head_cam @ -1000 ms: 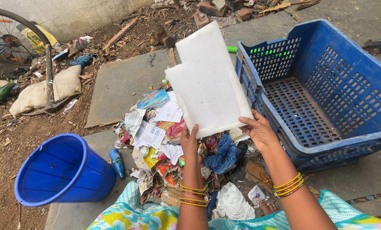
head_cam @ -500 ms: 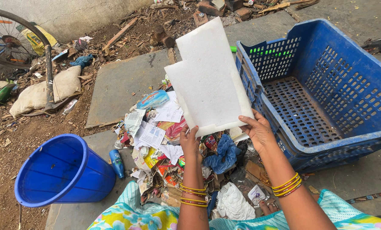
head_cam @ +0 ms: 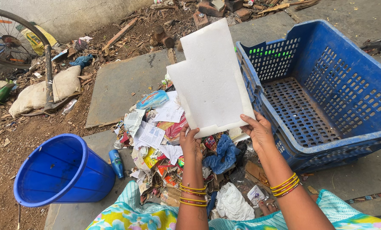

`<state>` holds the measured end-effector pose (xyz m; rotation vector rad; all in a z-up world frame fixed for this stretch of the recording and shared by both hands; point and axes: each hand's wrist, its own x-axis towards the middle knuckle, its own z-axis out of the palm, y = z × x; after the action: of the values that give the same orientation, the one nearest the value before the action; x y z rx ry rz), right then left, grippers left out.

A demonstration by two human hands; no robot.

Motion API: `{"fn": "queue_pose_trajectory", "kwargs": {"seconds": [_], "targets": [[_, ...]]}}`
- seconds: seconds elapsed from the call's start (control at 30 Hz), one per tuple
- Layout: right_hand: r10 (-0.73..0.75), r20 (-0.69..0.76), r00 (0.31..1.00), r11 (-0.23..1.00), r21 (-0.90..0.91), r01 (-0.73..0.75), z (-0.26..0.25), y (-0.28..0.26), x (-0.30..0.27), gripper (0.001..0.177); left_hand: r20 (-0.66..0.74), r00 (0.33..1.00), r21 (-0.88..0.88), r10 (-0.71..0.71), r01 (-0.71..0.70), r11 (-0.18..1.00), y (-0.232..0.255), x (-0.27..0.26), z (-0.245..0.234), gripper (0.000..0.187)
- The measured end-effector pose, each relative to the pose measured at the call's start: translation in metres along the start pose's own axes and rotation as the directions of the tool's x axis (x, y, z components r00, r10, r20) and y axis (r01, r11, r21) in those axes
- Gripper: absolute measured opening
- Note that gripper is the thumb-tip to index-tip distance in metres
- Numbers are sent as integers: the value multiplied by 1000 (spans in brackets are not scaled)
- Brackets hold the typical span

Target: The person sorts through a pile of trash on the ground by hand, picking up items like plastic film, paper, and food wrappers and placing them into a blue plastic crate.

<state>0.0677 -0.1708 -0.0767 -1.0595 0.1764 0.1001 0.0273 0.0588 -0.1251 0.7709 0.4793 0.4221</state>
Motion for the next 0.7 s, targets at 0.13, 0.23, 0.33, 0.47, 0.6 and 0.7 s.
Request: {"fn": "queue_pose_trajectory", "kwargs": {"seconds": [0.13,0.23,0.33,0.47,0.6,0.7], "targets": [[20,20,1000,1000,7,-21,-1,-1,1,62,-17,1000,22,-1,2,1000,1,-3,2,52],[49,26,998,999,-19,-48,-1,-2,0,62,-71,997,137,-27,37,990,5,-7,3,55],[64,30,997,997,-35,-63,-1,-2,0,62,-96,994,176,-43,60,983,7,-11,4,55],[74,38,996,997,-40,-73,0,-2,0,61,-111,993,190,-46,66,979,7,-11,4,54],[78,45,996,997,-22,-77,1,-2,0,59,-60,998,134,-17,25,991,1,-6,-2,52],[73,54,996,997,6,-74,0,1,1,57,-36,999,-32,-38,37,999,-7,2,-5,48]]}}
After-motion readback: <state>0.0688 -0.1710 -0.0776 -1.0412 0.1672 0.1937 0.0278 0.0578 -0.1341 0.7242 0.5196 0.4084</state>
